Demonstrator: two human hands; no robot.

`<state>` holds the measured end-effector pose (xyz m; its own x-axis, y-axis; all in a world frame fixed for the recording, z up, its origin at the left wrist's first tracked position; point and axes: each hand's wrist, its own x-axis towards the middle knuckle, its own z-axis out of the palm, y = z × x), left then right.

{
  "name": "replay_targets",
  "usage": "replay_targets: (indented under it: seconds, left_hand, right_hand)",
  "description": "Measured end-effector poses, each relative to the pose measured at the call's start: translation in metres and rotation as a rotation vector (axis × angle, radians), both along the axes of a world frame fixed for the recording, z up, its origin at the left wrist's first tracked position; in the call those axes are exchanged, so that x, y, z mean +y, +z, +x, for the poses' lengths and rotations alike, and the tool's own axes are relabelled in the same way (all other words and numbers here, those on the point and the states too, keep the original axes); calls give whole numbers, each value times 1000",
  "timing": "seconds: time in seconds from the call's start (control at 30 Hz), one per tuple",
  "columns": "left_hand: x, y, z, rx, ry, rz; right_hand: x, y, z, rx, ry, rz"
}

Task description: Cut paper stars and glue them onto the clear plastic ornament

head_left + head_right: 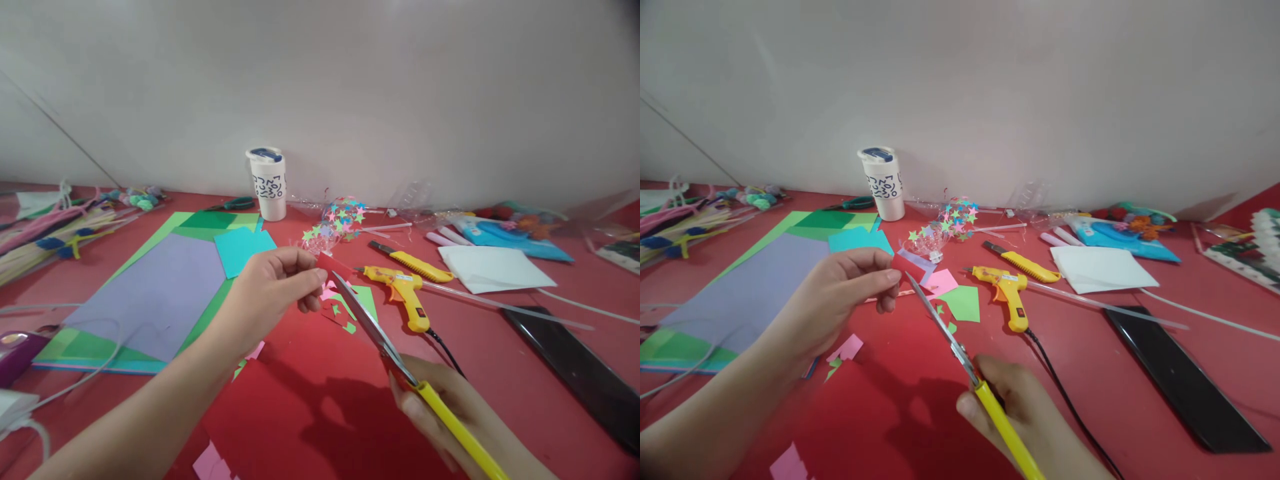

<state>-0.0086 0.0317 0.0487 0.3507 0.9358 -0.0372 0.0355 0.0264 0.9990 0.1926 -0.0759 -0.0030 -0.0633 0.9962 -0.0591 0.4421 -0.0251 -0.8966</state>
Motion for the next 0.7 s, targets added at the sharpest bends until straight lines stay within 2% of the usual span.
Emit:
replay_targets:
  seconds: [0.17, 0.33, 0.5, 0.7]
  left_hand:
    - [-5, -1, 8, -21, -27, -19]
    - [-11, -3, 13, -83, 4, -29]
    - [-14, -3, 15, -103, 27, -2]
    - [-21, -7, 24, -111, 134, 6]
  right_hand:
    - [2, -5, 0, 131, 136, -147]
    - [0, -5, 4, 160, 187, -193]
    - [-1, 1, 2, 137, 126, -174]
    - [-7, 1, -5, 115, 32, -102]
